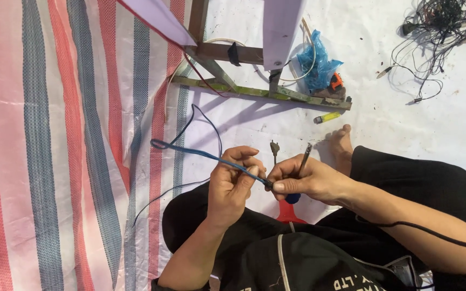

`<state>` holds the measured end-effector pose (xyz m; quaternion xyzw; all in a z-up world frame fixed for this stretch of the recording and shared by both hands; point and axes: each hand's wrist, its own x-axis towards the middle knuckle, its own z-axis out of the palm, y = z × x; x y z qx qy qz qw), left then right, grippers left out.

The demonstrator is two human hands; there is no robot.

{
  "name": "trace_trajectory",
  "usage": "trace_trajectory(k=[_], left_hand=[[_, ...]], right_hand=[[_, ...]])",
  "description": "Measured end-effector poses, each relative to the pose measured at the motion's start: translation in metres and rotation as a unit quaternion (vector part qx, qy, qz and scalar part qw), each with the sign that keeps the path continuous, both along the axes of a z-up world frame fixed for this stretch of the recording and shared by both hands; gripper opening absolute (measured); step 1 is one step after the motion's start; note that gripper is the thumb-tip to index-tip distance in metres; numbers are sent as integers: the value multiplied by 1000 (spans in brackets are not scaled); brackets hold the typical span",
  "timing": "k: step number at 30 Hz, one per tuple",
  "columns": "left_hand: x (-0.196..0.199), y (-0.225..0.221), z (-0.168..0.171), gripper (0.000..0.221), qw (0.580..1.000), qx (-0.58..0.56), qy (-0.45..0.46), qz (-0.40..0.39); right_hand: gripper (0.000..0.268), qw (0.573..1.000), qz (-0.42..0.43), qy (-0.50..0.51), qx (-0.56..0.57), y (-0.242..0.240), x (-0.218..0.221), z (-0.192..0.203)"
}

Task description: Connecting and securing electrical wires for a signboard using a screwdriver and manual manipulation.

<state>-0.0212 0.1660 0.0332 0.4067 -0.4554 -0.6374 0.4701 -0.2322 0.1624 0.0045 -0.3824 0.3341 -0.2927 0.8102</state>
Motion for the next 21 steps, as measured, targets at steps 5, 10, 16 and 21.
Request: trace_trajectory(k=[5, 10, 16, 21], left_hand=[[-1, -2, -7, 18, 1000, -14, -17, 8], [2, -6, 6, 18, 997, -20, -81, 1], [1, -10, 15, 22, 983, -34, -179, 5], [8, -18, 23, 30, 941, -51, -331, -46]], right_hand=[[14, 986, -28, 93, -137, 0, 8, 7], [17, 940, -62, 174, -288, 3, 16, 21], [15, 941, -61, 165, -289, 1, 19, 20], [7, 958, -87, 134, -237, 3, 18, 4]])
